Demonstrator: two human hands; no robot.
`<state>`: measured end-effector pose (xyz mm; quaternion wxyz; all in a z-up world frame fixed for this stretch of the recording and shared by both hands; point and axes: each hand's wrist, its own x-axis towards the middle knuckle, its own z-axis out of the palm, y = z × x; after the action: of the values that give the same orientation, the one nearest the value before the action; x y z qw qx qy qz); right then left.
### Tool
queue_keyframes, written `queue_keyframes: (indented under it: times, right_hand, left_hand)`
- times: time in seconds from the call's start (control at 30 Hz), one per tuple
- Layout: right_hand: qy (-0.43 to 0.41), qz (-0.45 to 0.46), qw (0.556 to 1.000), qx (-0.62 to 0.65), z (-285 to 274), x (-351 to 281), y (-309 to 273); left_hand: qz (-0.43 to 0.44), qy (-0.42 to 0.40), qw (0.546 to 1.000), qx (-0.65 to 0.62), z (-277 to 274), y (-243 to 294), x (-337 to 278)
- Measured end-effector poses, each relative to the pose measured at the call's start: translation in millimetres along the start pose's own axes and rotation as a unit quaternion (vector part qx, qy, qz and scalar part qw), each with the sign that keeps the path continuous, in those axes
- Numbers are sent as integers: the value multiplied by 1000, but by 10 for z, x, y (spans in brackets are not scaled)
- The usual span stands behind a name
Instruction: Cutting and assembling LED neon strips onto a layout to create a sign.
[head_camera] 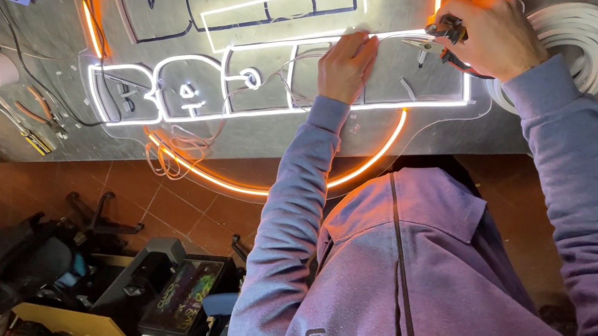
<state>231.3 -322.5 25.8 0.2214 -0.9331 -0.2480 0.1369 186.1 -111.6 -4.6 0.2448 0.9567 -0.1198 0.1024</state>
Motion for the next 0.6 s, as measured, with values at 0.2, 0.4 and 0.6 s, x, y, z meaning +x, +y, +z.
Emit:
queue_keyframes:
  times: [0.2, 0.4, 0.6]
  right_hand:
    - [-19, 2, 998, 61, -76, 22, -40]
    - [14, -11, 1000, 21, 12, 17, 5]
    - [53, 4, 995, -80, 174, -8, 6]
  left_hand:
    - [6, -20, 1000, 2, 12, -16, -5]
    - [12, -25, 1000, 7, 13, -23, -3]
    - [-87, -21, 985, -149, -108, 35, 115]
